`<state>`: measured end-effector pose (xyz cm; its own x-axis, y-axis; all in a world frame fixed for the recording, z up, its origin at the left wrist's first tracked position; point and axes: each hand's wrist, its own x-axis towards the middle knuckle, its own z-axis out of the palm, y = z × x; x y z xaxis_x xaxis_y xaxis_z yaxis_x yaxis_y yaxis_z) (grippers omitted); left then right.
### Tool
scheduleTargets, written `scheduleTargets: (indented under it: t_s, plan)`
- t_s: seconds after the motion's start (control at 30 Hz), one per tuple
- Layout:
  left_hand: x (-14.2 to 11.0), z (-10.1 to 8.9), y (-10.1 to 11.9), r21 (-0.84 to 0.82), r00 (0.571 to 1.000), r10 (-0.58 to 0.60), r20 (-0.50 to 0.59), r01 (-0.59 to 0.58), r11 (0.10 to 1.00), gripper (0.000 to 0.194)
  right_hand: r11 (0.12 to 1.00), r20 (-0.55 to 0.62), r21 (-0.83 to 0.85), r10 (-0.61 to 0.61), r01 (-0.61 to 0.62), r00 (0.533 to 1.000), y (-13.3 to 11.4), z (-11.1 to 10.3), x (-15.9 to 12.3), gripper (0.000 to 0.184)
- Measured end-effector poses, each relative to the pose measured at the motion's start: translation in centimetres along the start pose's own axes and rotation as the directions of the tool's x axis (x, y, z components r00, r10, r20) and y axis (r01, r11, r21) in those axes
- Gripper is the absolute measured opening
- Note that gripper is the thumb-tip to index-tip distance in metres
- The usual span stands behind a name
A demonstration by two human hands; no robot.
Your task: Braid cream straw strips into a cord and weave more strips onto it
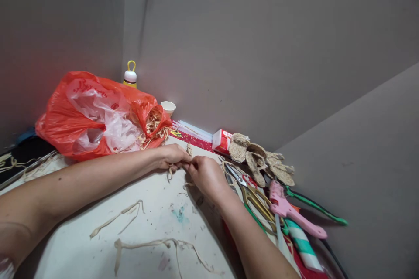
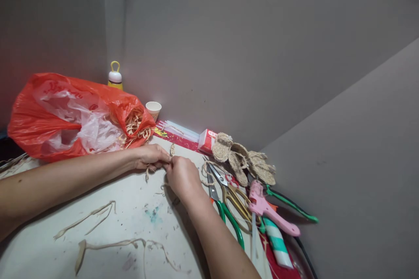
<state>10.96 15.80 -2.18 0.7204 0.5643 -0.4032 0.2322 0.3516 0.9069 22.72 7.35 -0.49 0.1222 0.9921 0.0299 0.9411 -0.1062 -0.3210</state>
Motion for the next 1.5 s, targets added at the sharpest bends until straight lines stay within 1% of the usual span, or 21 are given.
scheduleTargets:
  t_s: [0.07, 0.17, 0.27, 0.33, 0.4, 0.43, 0.47, 0.5, 0.53, 0.57, 0.6, 0.63, 0.67, 0.7, 0.77, 0.87, 0.97, 1.03, 1.1, 1.33, 1.5]
  plan:
    - [-0.1, 0.1, 0.1, -0.001, 1.000, 0.007, -0.014, -0.007, 1.000, 0.019, 0.993, -0.024, -0.114, -0.019, 0.016, 1.000, -0.6, 0.1, -0.3, 0.022]
    - [-0.2, 0.3, 0.2, 0.008, 0.999, 0.001, -0.045, -0.001, 1.000, 0.023, 0.972, -0.011, -0.230, -0.041, 0.037, 0.999, -1.5, 0.4, -0.7, 0.027]
    - [-0.3, 0.6, 0.1, 0.030, 0.995, 0.003, -0.097, 0.000, 1.000, 0.026, 0.954, 0.033, -0.288, -0.072, 0.079, 0.997, -2.4, 0.6, -1.4, 0.025]
    - [-0.3, 0.7, 0.0, 0.044, 0.992, 0.013, -0.129, -0.007, 0.999, 0.025, 0.947, 0.062, -0.298, -0.107, 0.121, 0.992, -2.7, -0.1, -1.8, 0.024]
    - [-0.2, 0.7, -0.1, 0.051, 0.991, 0.021, -0.135, -0.014, 0.999, 0.023, 0.964, 0.100, -0.193, -0.165, 0.182, 0.981, -2.3, -1.5, -2.2, 0.022]
    - [-0.1, 0.6, -0.1, 0.051, 0.992, 0.021, -0.126, -0.015, 0.999, 0.022, 0.976, 0.112, -0.077, -0.192, 0.202, 0.975, -1.9, -2.4, -2.2, 0.023]
    - [-0.1, 0.6, -0.1, 0.048, 0.993, 0.019, -0.113, -0.013, 0.999, 0.020, 0.975, 0.116, 0.090, -0.213, 0.203, 0.970, -1.4, -3.3, -2.0, 0.025]
    - [0.0, 0.5, -0.1, 0.043, 0.995, 0.013, -0.098, -0.009, 0.999, 0.019, 0.954, 0.095, 0.250, -0.193, 0.165, 0.977, -0.7, -4.1, -1.8, 0.030]
    - [0.0, 0.4, 0.0, 0.037, 0.996, 0.008, -0.086, -0.005, 0.999, 0.018, 0.926, 0.023, 0.365, -0.111, 0.095, 0.994, 0.0, -4.7, -1.4, 0.034]
    - [0.1, 0.3, 0.0, 0.031, 0.997, 0.003, -0.075, -0.001, 1.000, 0.017, 0.889, -0.074, 0.458, 0.005, 0.029, 0.997, 0.8, -5.0, -0.9, 0.033]
    - [0.1, 0.2, 0.1, 0.026, 0.998, 0.001, -0.068, 0.001, 1.000, 0.017, 0.840, -0.121, 0.542, 0.109, -0.026, 0.987, 1.4, -5.1, -0.4, 0.030]
    - [0.1, 0.1, 0.1, 0.023, 0.998, 0.001, -0.064, 0.000, 1.000, 0.017, 0.776, -0.096, 0.625, 0.187, -0.087, 0.978, 1.9, -4.8, 0.1, 0.025]
    - [0.1, 0.0, 0.1, 0.022, 0.998, 0.005, -0.060, -0.003, 1.000, 0.016, 0.695, 0.005, 0.703, 0.211, -0.153, 0.977, 2.2, -4.3, 0.5, 0.020]
    - [0.1, 0.0, 0.1, 0.022, 0.998, 0.010, -0.057, -0.008, 1.000, 0.016, 0.642, 0.091, 0.741, 0.197, -0.198, 0.976, 2.4, -3.6, 0.8, 0.018]
    - [0.0, 0.0, 0.1, 0.026, 0.998, 0.025, -0.052, -0.024, 0.999, 0.017, 0.560, 0.245, 0.785, 0.112, -0.265, 0.963, 2.2, -2.1, 1.2, 0.017]
    - [-0.1, -0.1, 0.1, 0.046, 0.997, 0.055, -0.050, -0.053, 0.998, 0.019, 0.472, 0.358, 0.822, 0.009, -0.319, 0.934, 1.6, -0.5, 1.3, 0.021]
    - [-0.2, 0.0, 0.2, 0.089, 0.995, 0.084, -0.057, -0.078, 0.993, 0.019, 0.418, 0.395, 0.838, -0.024, -0.350, 0.918, 1.5, -0.1, 1.3, 0.022]
    - [-0.2, 0.0, 0.2, 0.122, 0.993, 0.101, -0.059, -0.093, 0.988, 0.020, 0.416, 0.401, 0.837, -0.027, -0.355, 0.916, 1.6, -0.1, 1.4, 0.020]
    - [-0.1, 0.0, 0.0, 0.146, 0.991, 0.117, -0.059, -0.107, 0.983, 0.019, 0.437, 0.400, 0.827, -0.018, -0.353, 0.916, 1.7, 0.0, 1.4, 0.016]
    - [0.1, 0.0, -0.6, 0.210, 0.988, 0.140, -0.066, -0.123, 0.970, 0.017, 0.571, 0.361, 0.758, 0.034, -0.314, 0.932, 2.0, 0.4, 1.3, 0.011]
    - [-0.3, 0.3, -0.1, 0.225, 0.990, 0.114, -0.082, -0.093, 0.970, 0.020, 0.630, 0.339, 0.718, 0.054, -0.295, 0.939, 1.9, 0.6, 1.2, 0.010]
